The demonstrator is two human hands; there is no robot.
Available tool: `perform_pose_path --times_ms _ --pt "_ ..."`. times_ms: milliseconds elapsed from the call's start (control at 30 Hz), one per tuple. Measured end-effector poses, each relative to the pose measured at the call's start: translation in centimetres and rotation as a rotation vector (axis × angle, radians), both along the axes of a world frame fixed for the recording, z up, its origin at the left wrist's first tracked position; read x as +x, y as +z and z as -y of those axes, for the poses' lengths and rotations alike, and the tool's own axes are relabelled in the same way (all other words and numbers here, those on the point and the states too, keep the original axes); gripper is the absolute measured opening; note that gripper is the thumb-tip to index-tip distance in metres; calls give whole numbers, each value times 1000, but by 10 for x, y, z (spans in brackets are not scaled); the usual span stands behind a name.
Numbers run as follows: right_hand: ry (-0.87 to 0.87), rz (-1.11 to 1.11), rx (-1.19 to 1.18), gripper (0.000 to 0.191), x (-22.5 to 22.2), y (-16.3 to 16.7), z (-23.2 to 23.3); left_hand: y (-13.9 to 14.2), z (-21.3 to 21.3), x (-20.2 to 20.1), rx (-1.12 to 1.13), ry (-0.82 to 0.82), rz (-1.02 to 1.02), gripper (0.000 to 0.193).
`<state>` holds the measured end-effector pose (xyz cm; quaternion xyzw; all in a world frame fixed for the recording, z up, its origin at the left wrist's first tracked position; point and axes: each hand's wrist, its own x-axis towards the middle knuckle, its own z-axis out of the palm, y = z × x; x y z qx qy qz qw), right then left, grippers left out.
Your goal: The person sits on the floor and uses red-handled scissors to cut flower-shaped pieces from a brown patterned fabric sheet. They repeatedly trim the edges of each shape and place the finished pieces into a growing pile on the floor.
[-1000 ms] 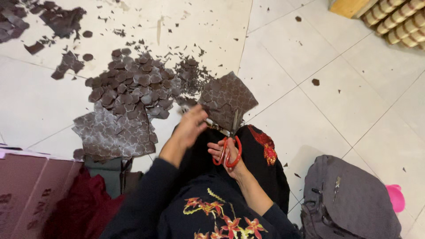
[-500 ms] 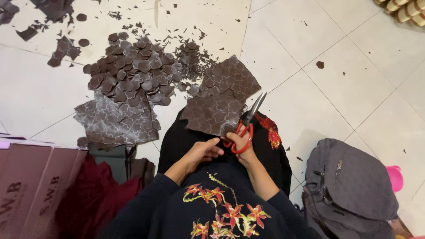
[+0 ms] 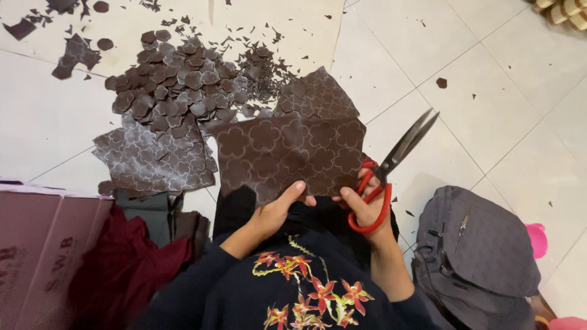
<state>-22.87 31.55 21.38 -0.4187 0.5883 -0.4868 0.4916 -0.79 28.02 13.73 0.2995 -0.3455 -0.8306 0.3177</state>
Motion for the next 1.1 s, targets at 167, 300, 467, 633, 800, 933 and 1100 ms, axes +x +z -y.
perform_pose_path --times_ms 167,300,467,633,800,933,1100 --pt "-9 41 50 42 -3 -1 -19 24 -6 1 -231 209 110 42" --pt "179 83 53 46 -6 -8 -28 31 -4 5 -178 259 68 47" --pt "341 10 45 64 -2 -24 -42 34 -4 7 -188 413 2 39" --pt "390 161 87 79 11 -35 -54 37 -3 6 -237 434 4 36" --pt "436 177 36 81 13 -33 -54 39 -8 3 -212 370 48 36" --pt "458 177 96 78 15 -37 -53 37 -9 2 -248 335 87 38" --pt "468 272 117 68 21 -50 -56 30 -19 2 -25 266 -7 39"
